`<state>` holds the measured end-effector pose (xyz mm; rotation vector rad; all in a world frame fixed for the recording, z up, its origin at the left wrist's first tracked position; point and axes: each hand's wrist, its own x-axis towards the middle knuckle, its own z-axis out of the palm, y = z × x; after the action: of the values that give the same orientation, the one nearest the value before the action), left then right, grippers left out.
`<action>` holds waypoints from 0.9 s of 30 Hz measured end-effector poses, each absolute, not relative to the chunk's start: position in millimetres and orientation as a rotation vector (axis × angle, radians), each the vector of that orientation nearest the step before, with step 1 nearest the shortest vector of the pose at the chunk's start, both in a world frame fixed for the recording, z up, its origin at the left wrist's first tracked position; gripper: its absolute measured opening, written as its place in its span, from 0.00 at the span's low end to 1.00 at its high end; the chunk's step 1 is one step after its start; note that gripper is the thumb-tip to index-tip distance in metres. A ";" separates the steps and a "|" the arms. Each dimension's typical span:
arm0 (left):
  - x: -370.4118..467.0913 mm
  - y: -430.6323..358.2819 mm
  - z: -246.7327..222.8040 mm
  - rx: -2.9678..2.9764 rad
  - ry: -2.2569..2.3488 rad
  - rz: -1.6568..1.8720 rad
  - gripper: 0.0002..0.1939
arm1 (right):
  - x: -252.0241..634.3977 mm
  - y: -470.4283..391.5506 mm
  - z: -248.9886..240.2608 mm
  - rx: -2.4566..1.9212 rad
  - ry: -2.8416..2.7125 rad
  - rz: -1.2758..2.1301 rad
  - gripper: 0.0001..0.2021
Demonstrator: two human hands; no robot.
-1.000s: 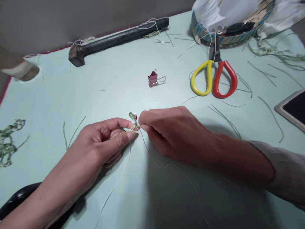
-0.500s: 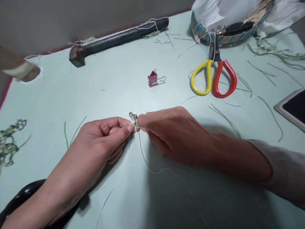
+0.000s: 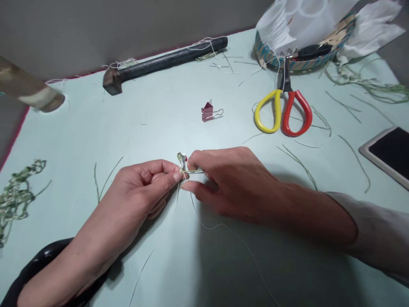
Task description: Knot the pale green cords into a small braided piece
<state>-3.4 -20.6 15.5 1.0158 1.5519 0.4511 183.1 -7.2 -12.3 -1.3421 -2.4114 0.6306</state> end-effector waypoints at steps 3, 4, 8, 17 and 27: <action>-3.8 -21.8 12.3 1.037 1.564 0.478 0.12 | 181.2 -7.8 -12.4 -1.380 -2.409 0.586 0.06; -4.2 -22.5 10.9 1.049 1.571 0.486 0.12 | 181.1 -7.5 -12.5 -1.388 -2.418 0.583 0.06; -5.6 -25.3 8.1 1.131 1.597 0.470 0.12 | 182.3 -6.0 -13.6 -1.380 -2.421 0.575 0.07; -5.1 -27.4 9.4 1.646 1.790 0.392 0.15 | 184.1 -7.7 -16.1 -1.336 -2.400 0.571 0.08; -4.2 -30.7 6.8 2.319 1.736 0.373 0.09 | 184.1 -7.4 -16.4 -1.323 -2.456 0.497 0.05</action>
<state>-4.2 -30.7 6.8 2.3188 1.7360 0.3728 184.1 -7.4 -16.4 -1.3227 -2.4564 0.4965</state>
